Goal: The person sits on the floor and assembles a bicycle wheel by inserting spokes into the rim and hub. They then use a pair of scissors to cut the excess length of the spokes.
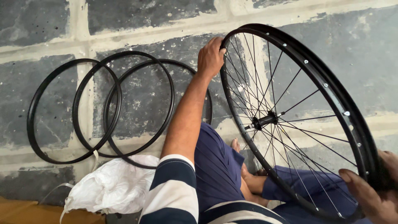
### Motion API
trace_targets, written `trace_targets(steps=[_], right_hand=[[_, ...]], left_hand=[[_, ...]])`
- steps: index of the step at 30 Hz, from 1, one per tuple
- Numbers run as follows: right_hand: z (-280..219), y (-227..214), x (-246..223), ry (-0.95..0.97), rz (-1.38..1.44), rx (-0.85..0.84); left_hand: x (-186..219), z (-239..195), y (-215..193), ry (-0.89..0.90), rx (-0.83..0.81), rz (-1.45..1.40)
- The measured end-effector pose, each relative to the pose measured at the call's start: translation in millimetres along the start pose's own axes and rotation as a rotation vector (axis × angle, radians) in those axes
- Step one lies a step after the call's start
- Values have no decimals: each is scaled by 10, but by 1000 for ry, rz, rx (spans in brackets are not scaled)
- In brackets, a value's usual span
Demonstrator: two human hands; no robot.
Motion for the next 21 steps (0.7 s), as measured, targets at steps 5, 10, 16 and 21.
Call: trace_targets(steps=[5,10,16,21], right_hand=[[-103,131,1101,140,71,36],[-70,263,2409,88,333,-315],[-280,260,3004,749,48,-306],[-754,156,3066,885,-20,-310]], left_hand=[[-153,20,161,119,59,98],[-463,-374,445,-17,197,-193],[-1213,-1478,1560,-739,83,-57],[-1233,-2172,2256,-905,-280,-216]])
Point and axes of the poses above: each hand's wrist, its own z-axis towards the middle knuckle, its own y-axis out of the palm, x = y × z, the point moved 5 cm from there along z, towards the middle knuckle, and after that the axes turned 10 degrees about y, right-handed, at the moved point
